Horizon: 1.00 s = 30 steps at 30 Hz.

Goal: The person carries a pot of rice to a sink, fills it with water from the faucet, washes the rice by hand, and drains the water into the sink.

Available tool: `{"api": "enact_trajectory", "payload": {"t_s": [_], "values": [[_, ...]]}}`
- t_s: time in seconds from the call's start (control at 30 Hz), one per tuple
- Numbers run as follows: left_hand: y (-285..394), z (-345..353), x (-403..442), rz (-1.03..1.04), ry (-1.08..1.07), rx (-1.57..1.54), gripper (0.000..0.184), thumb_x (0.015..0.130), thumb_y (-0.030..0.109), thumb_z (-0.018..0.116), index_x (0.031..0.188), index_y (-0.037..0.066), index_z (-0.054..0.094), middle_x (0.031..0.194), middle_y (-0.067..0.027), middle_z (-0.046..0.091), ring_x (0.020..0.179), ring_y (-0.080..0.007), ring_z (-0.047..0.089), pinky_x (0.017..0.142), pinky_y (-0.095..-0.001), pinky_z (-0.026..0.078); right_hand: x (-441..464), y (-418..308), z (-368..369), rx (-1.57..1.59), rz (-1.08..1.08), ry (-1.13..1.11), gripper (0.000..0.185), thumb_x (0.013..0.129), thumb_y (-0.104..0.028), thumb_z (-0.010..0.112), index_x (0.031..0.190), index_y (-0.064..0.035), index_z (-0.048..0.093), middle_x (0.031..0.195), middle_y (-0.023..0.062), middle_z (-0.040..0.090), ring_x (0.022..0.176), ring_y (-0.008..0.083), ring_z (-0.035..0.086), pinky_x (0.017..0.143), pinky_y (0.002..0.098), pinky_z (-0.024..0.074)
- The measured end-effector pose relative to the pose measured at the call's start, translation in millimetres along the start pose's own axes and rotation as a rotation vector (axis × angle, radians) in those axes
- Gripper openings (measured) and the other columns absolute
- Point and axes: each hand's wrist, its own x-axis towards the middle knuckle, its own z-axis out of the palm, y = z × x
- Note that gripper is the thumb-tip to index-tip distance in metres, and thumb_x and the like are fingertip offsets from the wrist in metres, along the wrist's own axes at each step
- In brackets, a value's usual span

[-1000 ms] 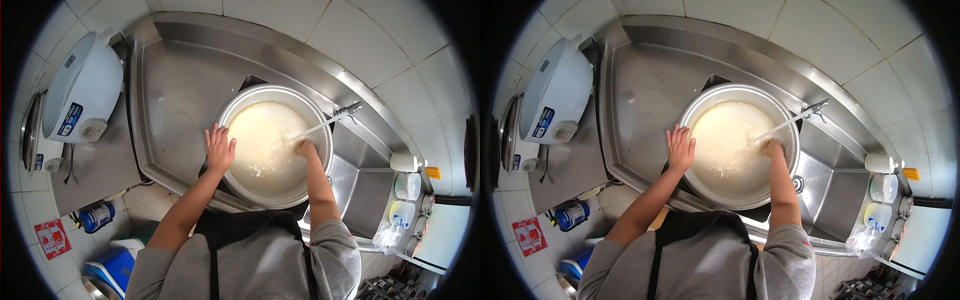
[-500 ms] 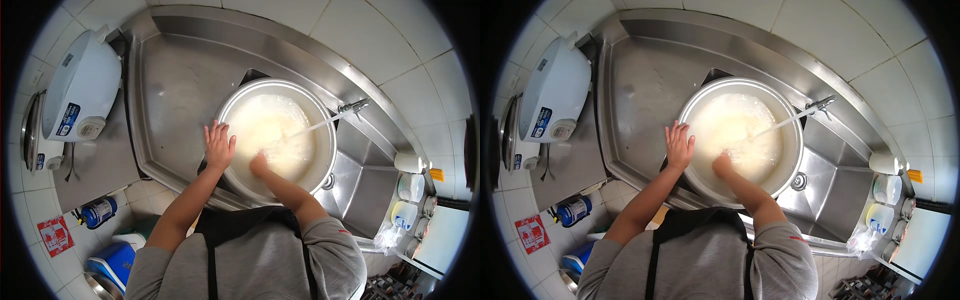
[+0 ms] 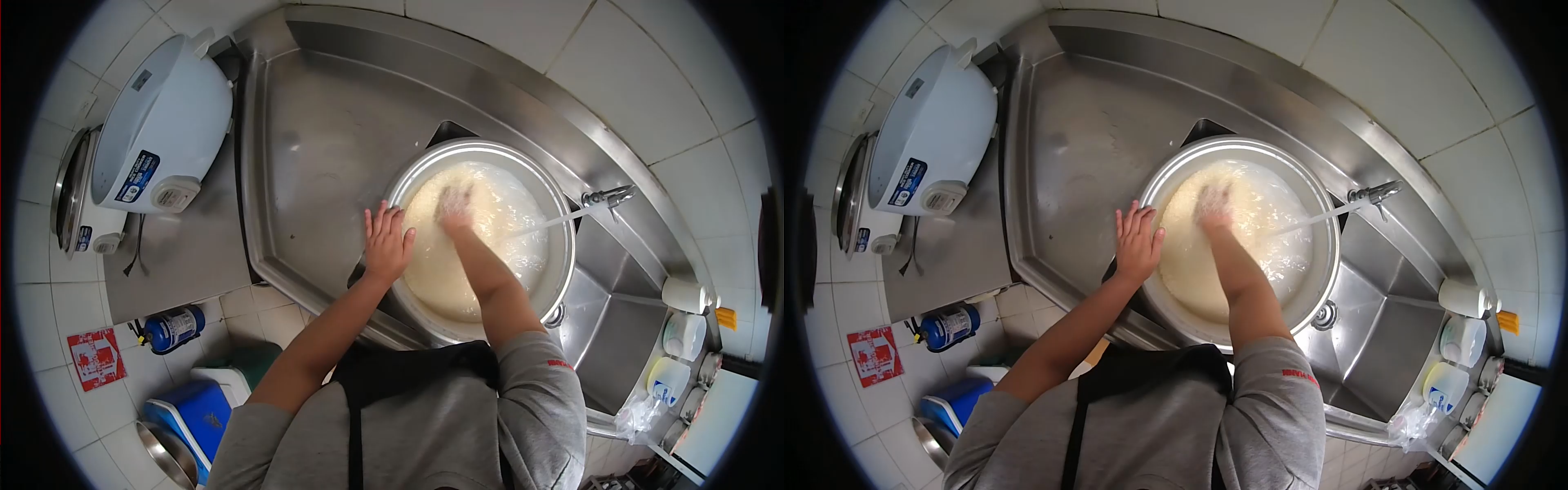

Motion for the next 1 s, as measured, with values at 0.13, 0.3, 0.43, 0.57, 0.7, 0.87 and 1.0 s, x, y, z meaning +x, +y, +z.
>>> {"api": "enact_trajectory", "payload": {"t_s": [0.13, 0.3, 0.43, 0.57, 0.7, 0.87, 1.0], "values": [[0, 0, -1, -0.003, 0.017, -0.008, 0.038, 0.085, 0.027, 0.044, 0.112, 0.0, 0.048, 0.117, -0.013, 0.048, 0.123, -0.0319, 0.032, 0.105, -0.0506, 0.011, 4, 55, 13, 0.393, 0.388, -0.251, 0.059, 0.088, -0.026, 0.035, 0.136, 0.0028, 0.017, 0.143, 0.0172, 0.016, 0.132, 0.0333, 0.014, 0.107, 0.0494, 0.0104], [1, -2, -2, 0.005, 0.024, -0.008, 0.039, 0.086, 0.028, 0.044, 0.113, 0.0, 0.047, 0.118, -0.0134, 0.047, 0.123, -0.032, 0.031, 0.105, -0.0504, 0.011, -20, 96, 28, 0.511, 0.604, -0.628, 0.065, 0.085, -0.042, 0.04, 0.136, -0.0062, 0.024, 0.144, 0.0107, 0.018, 0.132, 0.0289, 0.016, 0.106, 0.0418, 0.0175], [3, -5, -2, 0.011, 0.033, -0.01, 0.04, 0.086, 0.028, 0.043, 0.113, -0.001, 0.047, 0.118, -0.0139, 0.046, 0.124, -0.0323, 0.03, 0.105, -0.0505, 0.011, -72, 102, 11, 0.605, 0.576, -0.833, 0.062, 0.085, -0.043, 0.042, 0.134, -0.0085, 0.029, 0.139, 0.0088, 0.024, 0.127, 0.0265, 0.023, 0.102, 0.0395, 0.0233], [2, 1, -3, 0.005, 0.041, 0.007, 0.039, 0.087, 0.028, 0.043, 0.112, -0.001, 0.047, 0.118, -0.0139, 0.046, 0.124, -0.0322, 0.03, 0.105, -0.0509, 0.011, -112, 75, 48, 0.787, 0.544, -0.907, 0.056, 0.085, -0.041, 0.043, 0.131, -0.0095, 0.034, 0.133, 0.008, 0.032, 0.121, 0.0247, 0.031, 0.097, 0.0379, 0.0286], [3, 1, -4, 0.006, 0.051, 0.001, 0.038, 0.087, 0.028, 0.043, 0.111, -0.001, 0.047, 0.117, -0.0137, 0.046, 0.124, -0.0319, 0.029, 0.105, -0.0511, 0.011, -128, 29, 55, 1.19, 0.472, -0.945, 0.051, 0.085, -0.039, 0.044, 0.127, -0.0105, 0.039, 0.126, 0.0073, 0.04, 0.115, 0.0228, 0.038, 0.092, 0.0363, 0.0338], [4, -1, -3, 0.021, 0.051, 0.023, 0.038, 0.086, 0.028, 0.044, 0.111, 0.0, 0.047, 0.118, -0.013, 0.047, 0.124, -0.031, 0.029, 0.105, -0.0506, 0.011, -110, -38, -4, 1.873, 0.462, -0.786, 0.045, 0.086, -0.036, 0.045, 0.124, -0.0117, 0.045, 0.118, 0.0064, 0.05, 0.107, 0.0205, 0.047, 0.086, 0.0343, 0.0404], [5, -1, -4, 0.01, 0.053, 0.039, 0.037, 0.086, 0.026, 0.045, 0.112, 0.001, 0.047, 0.118, -0.0123, 0.046, 0.125, -0.0298, 0.029, 0.105, -0.0498, 0.011, -89, -62, -15, 2.449, 0.451, -0.563, 0.037, 0.085, -0.027, 0.051, 0.117, -0.0082, 0.051, 0.107, 0.0076, 0.058, 0.093, 0.0205, 0.057, 0.075, 0.0344, 0.0482]]}}
